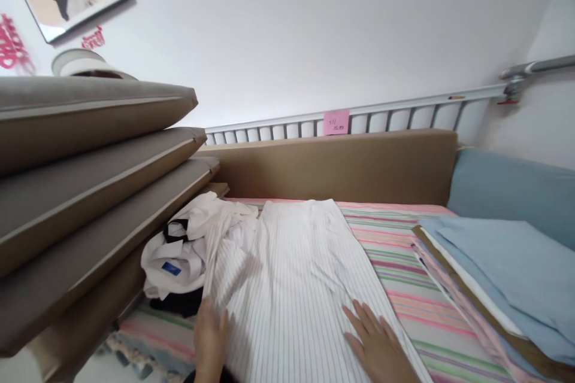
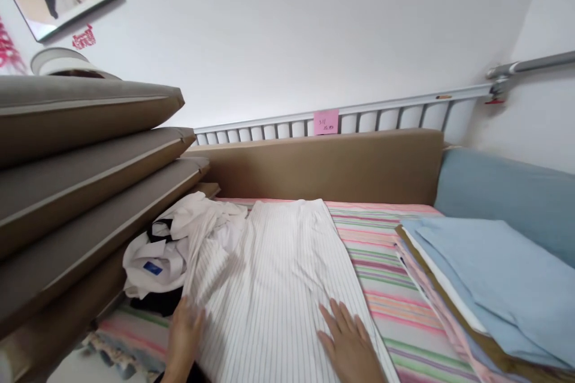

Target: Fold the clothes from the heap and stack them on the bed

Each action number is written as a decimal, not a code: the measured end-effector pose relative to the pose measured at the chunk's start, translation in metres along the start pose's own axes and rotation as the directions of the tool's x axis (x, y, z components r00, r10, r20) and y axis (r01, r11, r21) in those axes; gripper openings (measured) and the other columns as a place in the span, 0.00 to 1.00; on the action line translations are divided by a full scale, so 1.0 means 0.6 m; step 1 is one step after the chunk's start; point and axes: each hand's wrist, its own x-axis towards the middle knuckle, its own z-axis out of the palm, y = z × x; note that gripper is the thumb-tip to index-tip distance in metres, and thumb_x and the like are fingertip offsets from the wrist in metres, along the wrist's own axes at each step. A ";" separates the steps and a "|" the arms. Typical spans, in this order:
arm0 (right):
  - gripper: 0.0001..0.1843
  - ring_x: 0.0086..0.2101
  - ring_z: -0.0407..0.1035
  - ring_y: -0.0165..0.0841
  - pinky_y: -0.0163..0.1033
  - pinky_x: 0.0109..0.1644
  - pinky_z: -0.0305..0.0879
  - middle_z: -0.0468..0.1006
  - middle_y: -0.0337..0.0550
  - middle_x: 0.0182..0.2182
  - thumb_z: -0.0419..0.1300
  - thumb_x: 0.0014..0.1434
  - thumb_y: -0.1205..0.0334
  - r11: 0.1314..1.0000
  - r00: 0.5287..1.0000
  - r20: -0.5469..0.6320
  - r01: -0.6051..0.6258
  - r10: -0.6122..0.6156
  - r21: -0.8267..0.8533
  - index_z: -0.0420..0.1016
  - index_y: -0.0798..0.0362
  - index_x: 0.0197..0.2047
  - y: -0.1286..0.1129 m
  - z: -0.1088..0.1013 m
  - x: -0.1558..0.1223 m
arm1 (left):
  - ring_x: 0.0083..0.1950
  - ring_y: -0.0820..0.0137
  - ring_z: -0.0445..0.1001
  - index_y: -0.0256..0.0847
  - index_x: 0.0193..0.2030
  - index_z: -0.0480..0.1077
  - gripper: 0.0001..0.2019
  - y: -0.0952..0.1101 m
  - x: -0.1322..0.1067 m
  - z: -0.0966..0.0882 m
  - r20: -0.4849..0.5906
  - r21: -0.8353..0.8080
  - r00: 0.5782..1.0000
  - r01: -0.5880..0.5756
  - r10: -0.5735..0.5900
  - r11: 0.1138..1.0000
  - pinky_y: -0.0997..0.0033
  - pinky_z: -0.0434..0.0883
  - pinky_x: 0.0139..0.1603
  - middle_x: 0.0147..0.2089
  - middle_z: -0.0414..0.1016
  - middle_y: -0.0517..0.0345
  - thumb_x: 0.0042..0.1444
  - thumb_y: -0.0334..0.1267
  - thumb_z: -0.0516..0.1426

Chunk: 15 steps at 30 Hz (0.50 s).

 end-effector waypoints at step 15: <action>0.27 0.61 0.52 0.44 0.57 0.62 0.50 0.58 0.43 0.62 0.44 0.62 0.45 1.000 0.999 -0.040 0.003 -0.002 0.005 0.60 0.41 0.62 -0.006 0.004 -0.008 | 0.34 0.57 0.74 0.40 0.38 0.71 0.18 -0.014 0.082 -0.065 0.143 0.023 0.956 0.257 -0.258 0.966 0.64 0.65 0.33 0.34 0.77 0.44 0.55 0.48 0.45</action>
